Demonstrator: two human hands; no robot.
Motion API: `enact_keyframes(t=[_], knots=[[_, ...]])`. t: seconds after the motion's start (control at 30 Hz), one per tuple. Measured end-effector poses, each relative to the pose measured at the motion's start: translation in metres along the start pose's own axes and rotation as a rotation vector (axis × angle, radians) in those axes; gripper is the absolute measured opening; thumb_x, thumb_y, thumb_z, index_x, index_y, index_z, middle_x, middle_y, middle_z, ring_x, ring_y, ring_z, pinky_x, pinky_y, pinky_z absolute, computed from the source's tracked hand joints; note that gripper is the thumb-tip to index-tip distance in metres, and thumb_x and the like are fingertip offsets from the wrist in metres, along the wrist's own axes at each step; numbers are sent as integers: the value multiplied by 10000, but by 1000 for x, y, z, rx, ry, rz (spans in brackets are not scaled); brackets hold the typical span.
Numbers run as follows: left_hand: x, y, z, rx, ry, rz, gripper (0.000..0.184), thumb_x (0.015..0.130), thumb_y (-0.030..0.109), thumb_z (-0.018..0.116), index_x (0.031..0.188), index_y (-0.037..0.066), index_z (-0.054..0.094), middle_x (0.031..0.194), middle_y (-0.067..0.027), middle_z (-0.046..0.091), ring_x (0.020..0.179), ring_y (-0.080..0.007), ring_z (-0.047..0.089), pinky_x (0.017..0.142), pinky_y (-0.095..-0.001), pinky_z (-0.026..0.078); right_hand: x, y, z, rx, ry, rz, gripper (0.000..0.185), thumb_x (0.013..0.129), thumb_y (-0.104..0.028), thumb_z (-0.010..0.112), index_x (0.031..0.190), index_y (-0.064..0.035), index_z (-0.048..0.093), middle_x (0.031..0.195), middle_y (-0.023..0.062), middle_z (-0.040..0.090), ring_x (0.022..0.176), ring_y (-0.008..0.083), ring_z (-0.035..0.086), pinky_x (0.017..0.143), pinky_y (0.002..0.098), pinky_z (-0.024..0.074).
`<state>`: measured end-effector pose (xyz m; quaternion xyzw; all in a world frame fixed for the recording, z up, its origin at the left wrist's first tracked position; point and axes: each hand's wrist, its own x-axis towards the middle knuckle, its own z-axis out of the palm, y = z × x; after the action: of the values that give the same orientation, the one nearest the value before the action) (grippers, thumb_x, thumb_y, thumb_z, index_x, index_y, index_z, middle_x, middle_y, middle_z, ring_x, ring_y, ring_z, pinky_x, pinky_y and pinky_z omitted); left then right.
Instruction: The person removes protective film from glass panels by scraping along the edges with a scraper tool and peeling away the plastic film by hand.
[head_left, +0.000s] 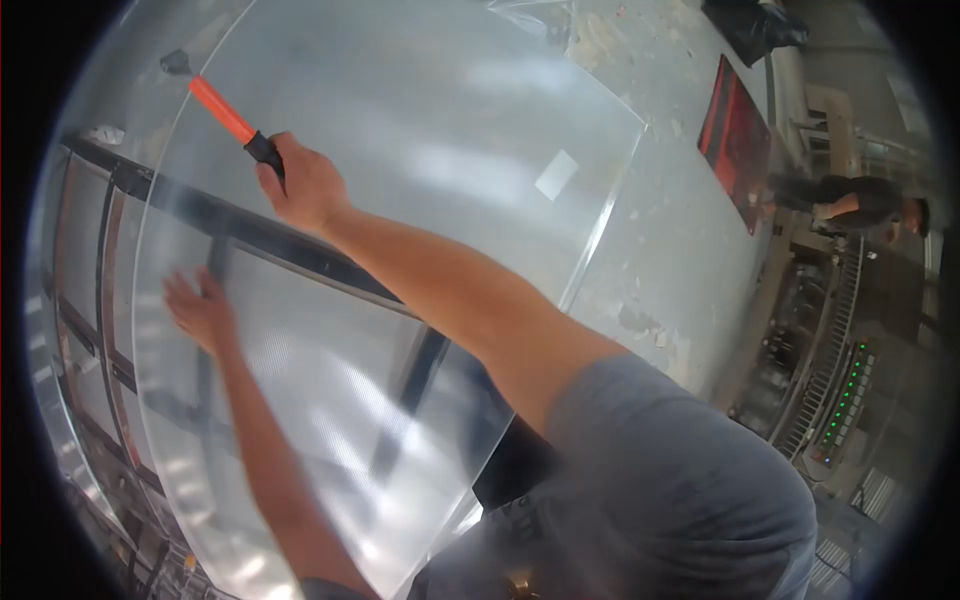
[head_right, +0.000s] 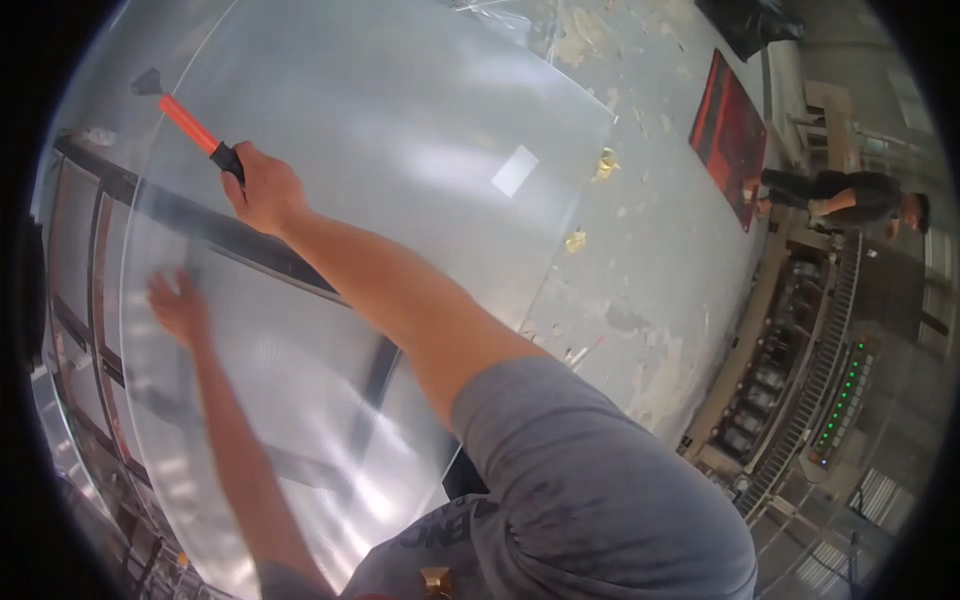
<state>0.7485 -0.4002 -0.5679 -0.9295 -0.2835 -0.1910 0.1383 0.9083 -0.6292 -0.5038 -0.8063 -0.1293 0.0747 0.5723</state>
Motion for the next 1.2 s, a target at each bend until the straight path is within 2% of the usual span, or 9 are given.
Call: enact_keyframes(t=[0.07, 0.27, 0.47, 0.5, 0.6, 0.67, 0.7, 1.07, 1.2], knots=[[-66, 53, -51, -212, -151, -46, 624, 994, 507, 440, 1502, 155, 356, 1552, -159, 316, 1429, -387, 284, 1135, -574, 247, 0, -7, 2, 48, -8, -15, 281, 922, -285, 544, 1089, -63, 496, 808, 209, 635, 813, 437, 621, 703, 514, 469], [-193, 188, -174, -285, -495, -57, 723, 994, 481, 419, 1557, 97, 175, 1617, -183, 106, 1485, -396, 114, 1161, -588, 155, 4, 1, -15, 217, -222, 203, 332, 923, -332, 550, 1108, -58, 515, 843, 182, 649, 794, 392, 631, 707, 480, 476], [-206, 297, -184, -138, -549, -437, 883, 953, 630, 386, 1543, 21, 142, 1604, -220, 116, 1472, -423, 131, 1150, -604, 155, -75, 62, -274, 973, -422, 288, 255, 979, -210, 566, 1160, -38, 514, 805, -7, 555, 651, 70, 490, 564, 242, 406], [-204, 317, -171, -80, -547, -553, 906, 952, 638, 380, 1539, -1, 120, 1606, -223, 106, 1477, -427, 97, 1156, -598, 130, -76, 47, -373, 784, -524, 559, 326, 952, -163, 601, 1239, -42, 505, 879, 5, 582, 715, 72, 524, 603, 235, 428], [-183, 349, -162, 140, -420, -746, 953, 925, 693, 373, 1524, -20, 169, 1560, -238, 230, 1442, -418, 211, 1137, -587, 210, -95, 126, -530, 425, -483, 451, 378, 877, -49, 660, 1233, -51, 534, 955, 26, 594, 814, 116, 592, 649, 285, 522], [-175, 349, -176, 26, -525, -782, 942, 943, 690, 315, 1541, -5, 97, 1607, -214, 114, 1490, -388, 72, 1178, -551, 101, -64, 128, -616, 322, -341, 891, 197, 909, -120, 647, 1089, -59, 598, 780, 1, 575, 627, 95, 574, 585, 250, 514], [-176, 347, -175, 81, -484, -782, 924, 938, 687, 340, 1536, 10, 147, 1596, -205, 164, 1474, -380, 138, 1163, -548, 161, -50, 135, -642, 323, -277, 892, 160, 914, -128, 643, 1052, -57, 602, 742, -2, 565, 588, 87, 550, 555, 241, 489], [-169, 364, -176, 155, -571, -831, 856, 965, 661, 309, 1545, 51, 155, 1599, -199, 153, 1469, -373, 173, 1149, -534, 235, 154, 122, -675, 35, -456, 543, 110, 914, -147, 637, 929, -43, 606, 665, -5, 549, 553, 82, 528, 521, 230, 424], [-131, 403, -198, 80, -436, -999, 679, 957, 544, 475, 1416, 49, 403, 1453, -185, 414, 1345, -383, 371, 1068, -490, 355, 196, 146, -703, -216, -511, 573, 127, 900, -145, 649, 921, -33, 592, 645, 12, 545, 539, 96, 523, 521, 244, 421]])
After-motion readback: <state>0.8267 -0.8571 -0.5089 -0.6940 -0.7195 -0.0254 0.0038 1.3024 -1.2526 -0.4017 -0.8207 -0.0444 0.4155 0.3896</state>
